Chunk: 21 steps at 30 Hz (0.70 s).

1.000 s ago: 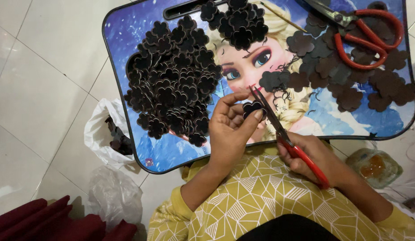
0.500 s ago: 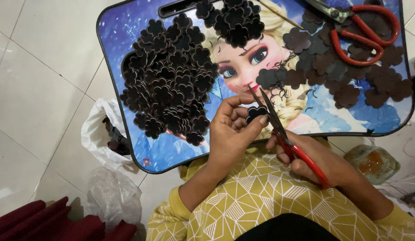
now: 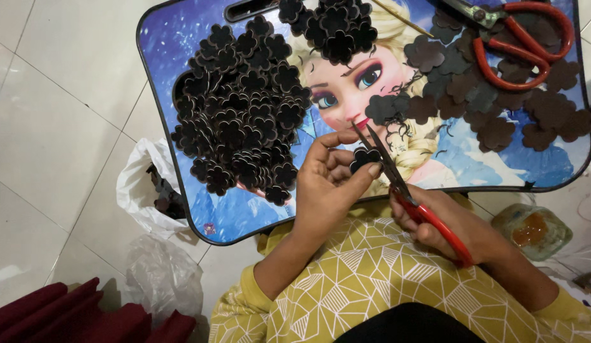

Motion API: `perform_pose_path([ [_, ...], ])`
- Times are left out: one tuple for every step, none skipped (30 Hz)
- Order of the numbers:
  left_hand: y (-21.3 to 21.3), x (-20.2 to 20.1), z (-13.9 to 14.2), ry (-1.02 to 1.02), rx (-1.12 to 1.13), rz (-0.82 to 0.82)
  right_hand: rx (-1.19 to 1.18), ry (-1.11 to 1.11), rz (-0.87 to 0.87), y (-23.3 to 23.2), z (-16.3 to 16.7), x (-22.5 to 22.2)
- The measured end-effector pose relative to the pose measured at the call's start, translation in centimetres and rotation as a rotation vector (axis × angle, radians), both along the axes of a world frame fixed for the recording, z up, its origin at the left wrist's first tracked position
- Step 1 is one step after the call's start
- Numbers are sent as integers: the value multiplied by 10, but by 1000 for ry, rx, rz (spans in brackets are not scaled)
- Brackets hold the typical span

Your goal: The person sits on the floor with a patterned board on their lap and uses red-handled scissors to trim the edges of small black flower-shaped fabric pieces, working one piece at a time. Trimmed pieces are placed onto a growing pile on the board, with a second pair of scissors resting nearby.

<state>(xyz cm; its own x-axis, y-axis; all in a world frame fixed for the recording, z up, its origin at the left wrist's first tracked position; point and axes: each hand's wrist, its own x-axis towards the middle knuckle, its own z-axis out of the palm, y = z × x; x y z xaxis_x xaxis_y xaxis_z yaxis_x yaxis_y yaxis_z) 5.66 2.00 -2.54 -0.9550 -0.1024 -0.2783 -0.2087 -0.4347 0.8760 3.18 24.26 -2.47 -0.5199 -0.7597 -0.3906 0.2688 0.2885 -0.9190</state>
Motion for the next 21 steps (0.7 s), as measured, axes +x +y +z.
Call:
perform_pose_path([
  [0,-1,-1,-5,-11,0,-6,-11,3,1,-1,0],
  [0,-2,-1,-9,-23,0,-12,-20,6,1,-1,-1],
  [-1,-2,-1,-16,-34,1,0,-17,6,2,-2,-1],
  [-1,-1,-1,-17,-29,3,12,-16,7,2,-2,-1],
  [-1,-1,-1,-18,-25,6,24,-13,7,2,-3,-1],
  [-2,-2,-2,-15,-22,9,20,-29,4,2,-3,-1],
  [-2,-2,-2,-11,-31,12,16,-46,0,2,-3,-1],
  [-3,-2,-2,-9,-40,15,14,-64,-4,2,-3,0],
  [-3,-1,-2,-6,-49,18,6,-54,-5,3,-3,0],
  [-3,-2,-2,-3,-44,21,-2,-42,-5,3,-3,0],
  [-3,-2,-2,0,-39,25,-11,-28,-4,3,-4,0],
  [-4,-2,-2,2,-34,29,-2,-31,-3,3,-4,0],
  [-4,-2,-2,-2,-38,29,7,-34,-2,3,-5,0],
  [-4,-2,-3,-6,-43,30,15,-37,-1,3,-5,0],
  [-5,-2,-3,-8,-48,31,12,-38,1,3,-6,0],
  [-5,-3,-3,-7,-59,31,8,-39,2,2,-7,0],
  [-5,-2,-3,-7,-69,30,5,-41,3,2,-8,0],
  [-5,-2,-3,-9,-79,30,12,-26,8,3,-8,0],
  [-5,-2,-3,-4,-76,35,19,-9,12,3,-8,0],
  [-5,-2,-3,1,-74,41,25,8,18,4,-8,-1],
  [-6,-2,-3,5,-71,46,29,19,16,4,-8,-1],
])
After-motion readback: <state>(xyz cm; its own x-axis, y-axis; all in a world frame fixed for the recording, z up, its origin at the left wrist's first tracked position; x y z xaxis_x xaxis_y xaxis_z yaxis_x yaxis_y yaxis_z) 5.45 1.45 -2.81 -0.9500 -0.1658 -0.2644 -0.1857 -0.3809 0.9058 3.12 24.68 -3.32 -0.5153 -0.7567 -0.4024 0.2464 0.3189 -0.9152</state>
